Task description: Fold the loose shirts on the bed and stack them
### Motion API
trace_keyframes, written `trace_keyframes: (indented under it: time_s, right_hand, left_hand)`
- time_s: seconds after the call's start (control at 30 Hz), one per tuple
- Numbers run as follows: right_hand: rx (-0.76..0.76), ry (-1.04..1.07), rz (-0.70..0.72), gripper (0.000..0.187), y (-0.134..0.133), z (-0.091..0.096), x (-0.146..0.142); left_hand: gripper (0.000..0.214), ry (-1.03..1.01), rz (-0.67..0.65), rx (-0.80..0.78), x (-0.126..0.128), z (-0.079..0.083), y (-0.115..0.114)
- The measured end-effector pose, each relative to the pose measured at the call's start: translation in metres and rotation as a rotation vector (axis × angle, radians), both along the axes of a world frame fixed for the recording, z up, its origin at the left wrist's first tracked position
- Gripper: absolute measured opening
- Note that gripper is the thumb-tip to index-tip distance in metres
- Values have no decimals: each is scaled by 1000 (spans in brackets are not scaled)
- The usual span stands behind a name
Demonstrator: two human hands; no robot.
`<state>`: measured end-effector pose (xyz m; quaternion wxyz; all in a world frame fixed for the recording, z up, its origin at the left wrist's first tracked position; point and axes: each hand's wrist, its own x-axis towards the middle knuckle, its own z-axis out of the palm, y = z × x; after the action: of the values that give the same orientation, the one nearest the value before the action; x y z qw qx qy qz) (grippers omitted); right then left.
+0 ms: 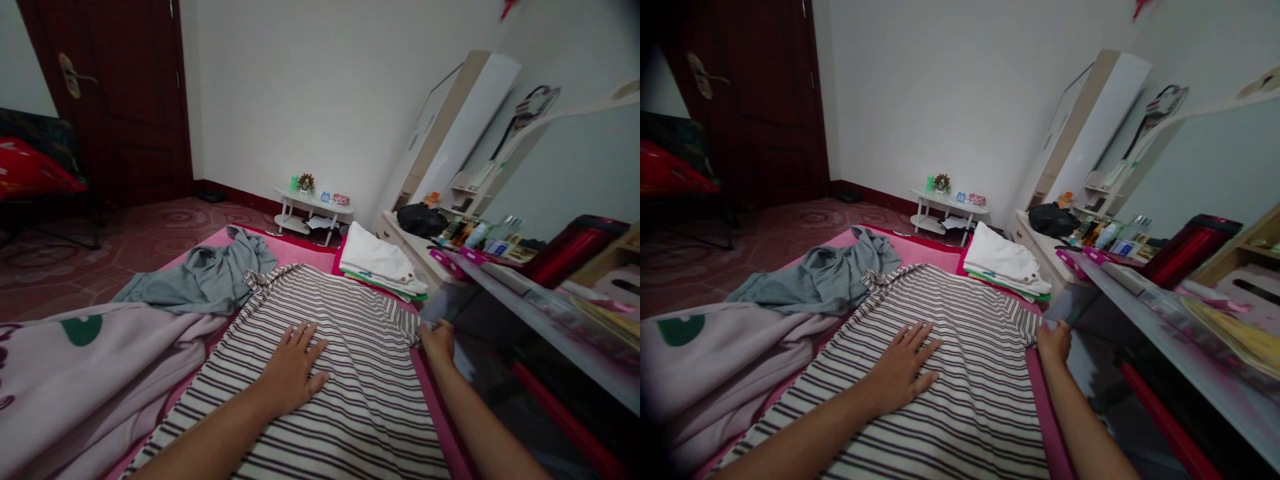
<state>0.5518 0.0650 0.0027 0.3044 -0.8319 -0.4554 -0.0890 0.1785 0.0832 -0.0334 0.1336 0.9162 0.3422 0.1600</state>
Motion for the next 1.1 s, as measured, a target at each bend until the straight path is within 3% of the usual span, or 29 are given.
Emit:
trace_keyframes:
  time_s: [0.1,0.2,0.27,0.33,0.4,0.47,0.53,0.6,0.7,0.77,0.8,0.9,0.97,1.0,1.1]
  right_hand:
    - [38,-44,63,50,10,-11,-15]
    - [-56,-63,374,37,26,-24,-44]
    - [-203,-90,570,41,36,-33,-54]
    - [-401,-138,520,51,43,-37,-52]
    - [-560,-161,277,54,52,-36,-44]
    - [-617,-151,61,56,61,-31,-41]
    - [-629,-155,4,58,69,-27,-52]
    - [-589,-216,68,58,71,-25,-74]
    - [-464,-347,490,56,62,-31,-103]
    - [-451,-346,640,54,55,-35,-105]
    - [-485,-308,585,54,53,-36,-100]
    - [-614,-171,171,58,58,-30,-89]
    - [-661,-145,59,59,63,-25,-99]
    - [-654,-162,90,58,64,-24,-112]
    - [-505,-258,395,56,57,-31,-163]
  left_hand:
    - [61,-2,0,6,0,-1,0]
    - [62,11,0,5,0,0,0]
    - [63,21,-2,4,-1,1,0]
    - [62,20,-5,-7,-2,2,0]
    - [62,11,-9,-18,-3,2,0]
    - [62,0,-13,-28,-3,3,0]
    - [63,-7,-12,-36,-4,2,1]
    - [63,-12,-11,-41,-4,2,1]
    - [63,-14,-11,-40,-4,0,1]
    - [63,-12,-16,-34,-5,0,0]
    - [63,-11,-17,-31,-5,0,0]
    - [63,-11,-18,-29,-5,1,0]
    - [63,-17,-21,-33,-6,2,0]
    - [64,-22,-24,-35,-6,2,0]
    - [64,-37,-28,-32,-7,1,2]
